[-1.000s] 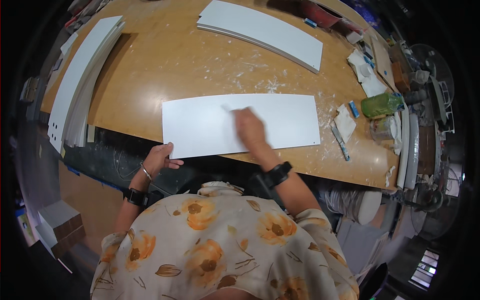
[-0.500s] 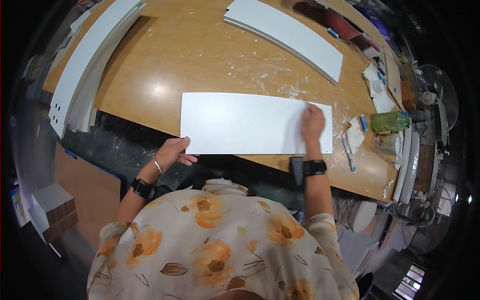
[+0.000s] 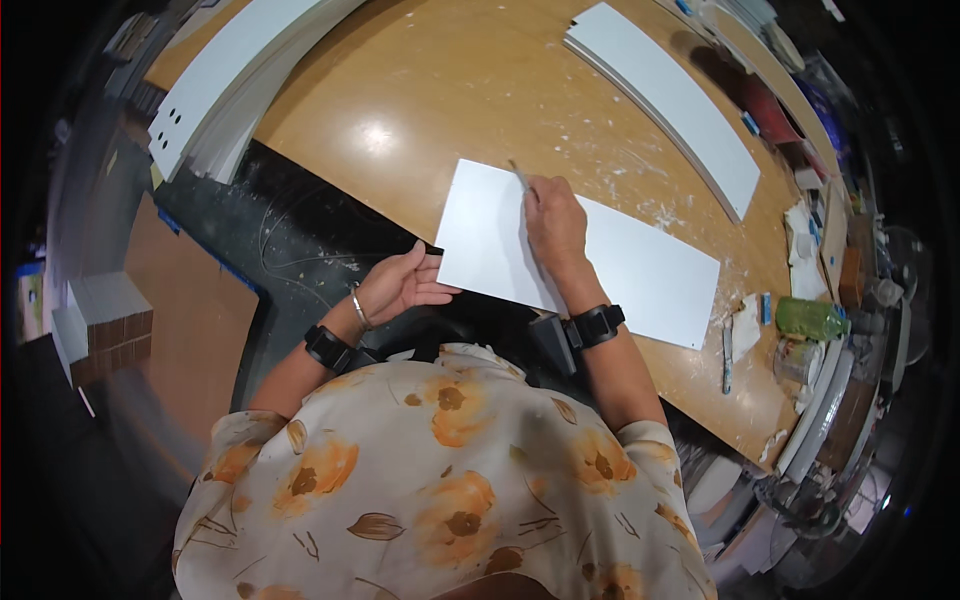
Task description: Cleaning and inspecting white wooden panels in a furniture manufacturing facility.
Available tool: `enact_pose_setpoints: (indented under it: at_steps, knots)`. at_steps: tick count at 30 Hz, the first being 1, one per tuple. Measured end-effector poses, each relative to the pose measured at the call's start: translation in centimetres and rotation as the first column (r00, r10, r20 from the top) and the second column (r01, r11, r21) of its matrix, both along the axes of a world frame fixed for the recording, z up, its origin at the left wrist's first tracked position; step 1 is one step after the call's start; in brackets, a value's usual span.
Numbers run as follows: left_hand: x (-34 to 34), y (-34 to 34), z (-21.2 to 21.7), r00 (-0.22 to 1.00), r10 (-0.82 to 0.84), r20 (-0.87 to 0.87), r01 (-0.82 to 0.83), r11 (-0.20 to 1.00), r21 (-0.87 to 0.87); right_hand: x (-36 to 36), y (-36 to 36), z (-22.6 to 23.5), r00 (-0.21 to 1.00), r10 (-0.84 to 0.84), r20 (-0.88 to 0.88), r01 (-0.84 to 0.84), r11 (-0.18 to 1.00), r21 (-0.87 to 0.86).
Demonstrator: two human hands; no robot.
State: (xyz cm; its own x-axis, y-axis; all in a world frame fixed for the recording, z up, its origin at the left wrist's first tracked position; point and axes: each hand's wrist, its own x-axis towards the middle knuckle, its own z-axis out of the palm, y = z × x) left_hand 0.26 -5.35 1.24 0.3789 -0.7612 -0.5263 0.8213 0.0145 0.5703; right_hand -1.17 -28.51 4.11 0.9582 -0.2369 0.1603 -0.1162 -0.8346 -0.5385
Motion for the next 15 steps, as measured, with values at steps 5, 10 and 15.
enact_pose_setpoints:
  at_steps: [5, 10, 15]
  knots:
    - [0.2, -0.4, 0.3, 0.991, 0.092, -0.094, -0.101, 0.991, -0.091, 1.8, 2.7, -0.1, 0.989, 0.149, 0.025, -0.149, 0.989, -0.002]
    - [0.1, 0.0, 0.2, 0.955, 0.118, -0.273, -0.169, 0.971, -0.171, -0.9, 3.9, 1.2, 0.885, 0.465, -0.003, -0.465, 0.885, 0.030]
    - [0.2, 0.4, -0.6, 0.932, 0.114, -0.343, -0.211, 0.943, -0.258, -2.7, 3.0, 1.3, 0.883, 0.470, -0.002, -0.467, 0.878, 0.102]
